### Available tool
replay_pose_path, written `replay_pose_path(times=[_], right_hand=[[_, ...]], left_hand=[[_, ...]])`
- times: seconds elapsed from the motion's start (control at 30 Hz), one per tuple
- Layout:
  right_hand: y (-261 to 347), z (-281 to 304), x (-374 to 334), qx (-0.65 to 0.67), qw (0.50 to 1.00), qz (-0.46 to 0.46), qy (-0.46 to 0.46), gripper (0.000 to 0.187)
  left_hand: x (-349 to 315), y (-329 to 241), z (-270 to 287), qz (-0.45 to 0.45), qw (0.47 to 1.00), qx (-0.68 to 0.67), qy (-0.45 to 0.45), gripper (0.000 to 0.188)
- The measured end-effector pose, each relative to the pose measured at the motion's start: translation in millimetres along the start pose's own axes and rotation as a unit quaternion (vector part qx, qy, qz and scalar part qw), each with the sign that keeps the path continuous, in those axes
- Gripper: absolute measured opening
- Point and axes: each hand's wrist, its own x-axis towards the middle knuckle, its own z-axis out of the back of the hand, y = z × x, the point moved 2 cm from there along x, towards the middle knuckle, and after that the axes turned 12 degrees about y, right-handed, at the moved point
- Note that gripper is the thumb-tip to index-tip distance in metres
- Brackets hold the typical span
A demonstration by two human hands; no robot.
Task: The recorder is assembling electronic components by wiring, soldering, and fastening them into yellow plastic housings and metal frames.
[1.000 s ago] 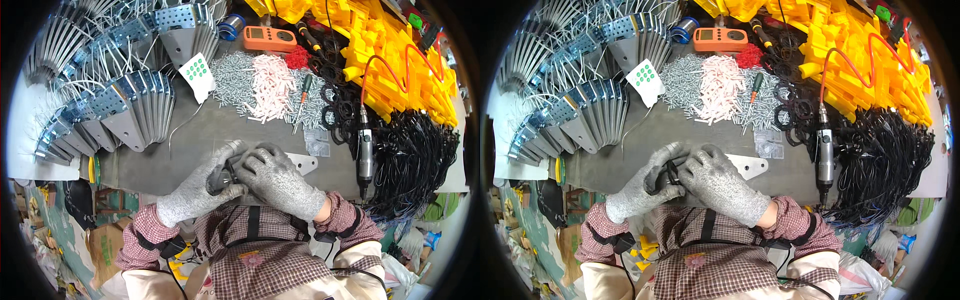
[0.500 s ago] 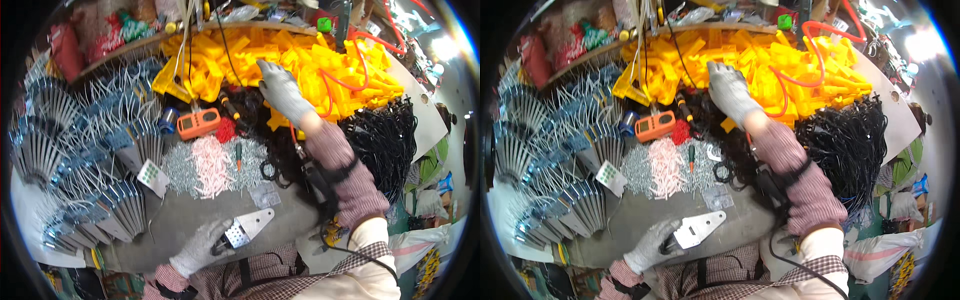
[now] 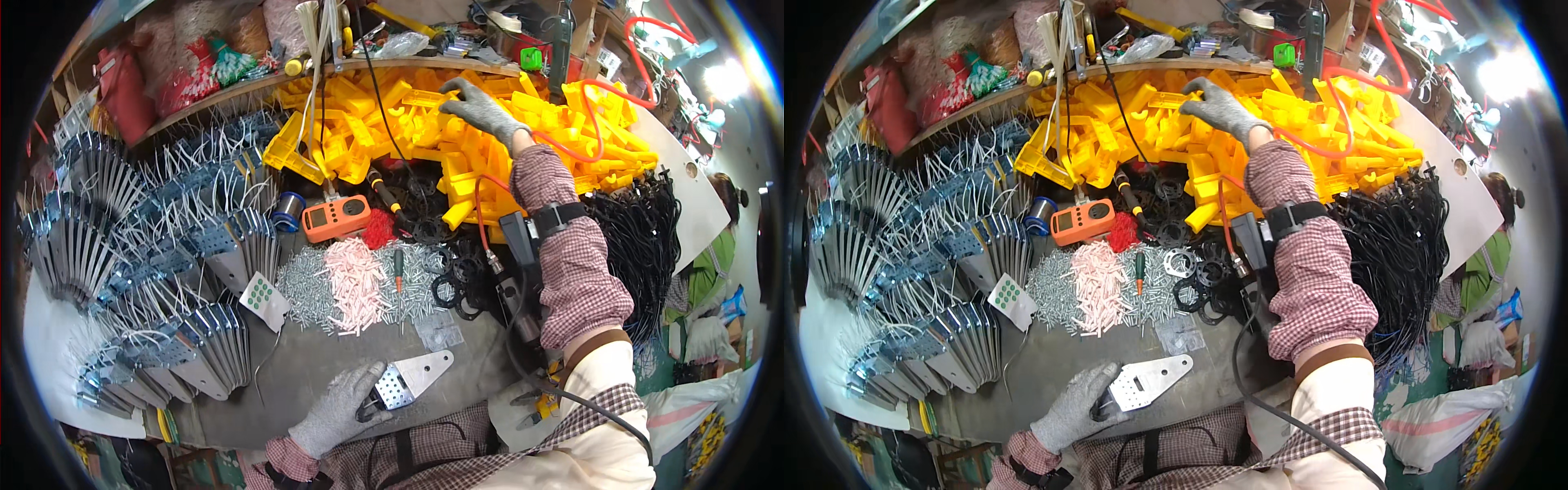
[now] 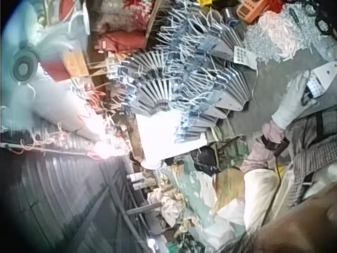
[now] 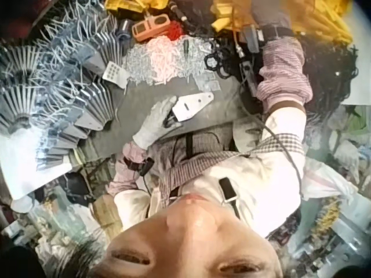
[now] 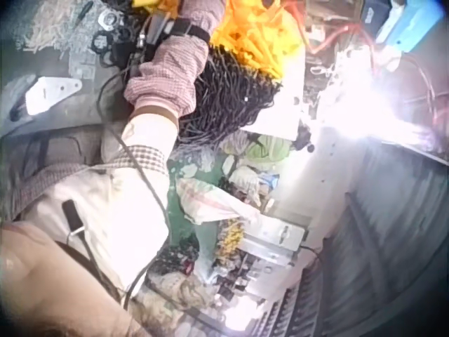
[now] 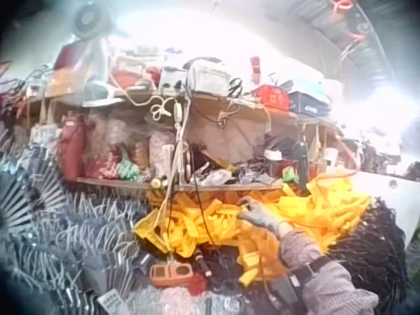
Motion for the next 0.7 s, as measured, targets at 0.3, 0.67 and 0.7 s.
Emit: replay_pose_path(times=[0.3, 0.67, 0.7], right_hand=[[53, 41, -54, -0.139, 0.963, 0.041, -0.226, 0.054], [222, -119, -300, 0.278, 0.86, 0.317, 0.287, 0.105], [189, -124, -311, 0.233, 0.911, 0.246, 0.235, 0.115]], left_hand=[[5, -5, 4, 0.047, 0.998, 0.009, 0.049, 0.102], [-28, -15, 50, -0.105, 0.763, -0.557, -0.311, 0.05], [-33, -16, 52, -0.075, 0.738, -0.607, -0.285, 0.041]])
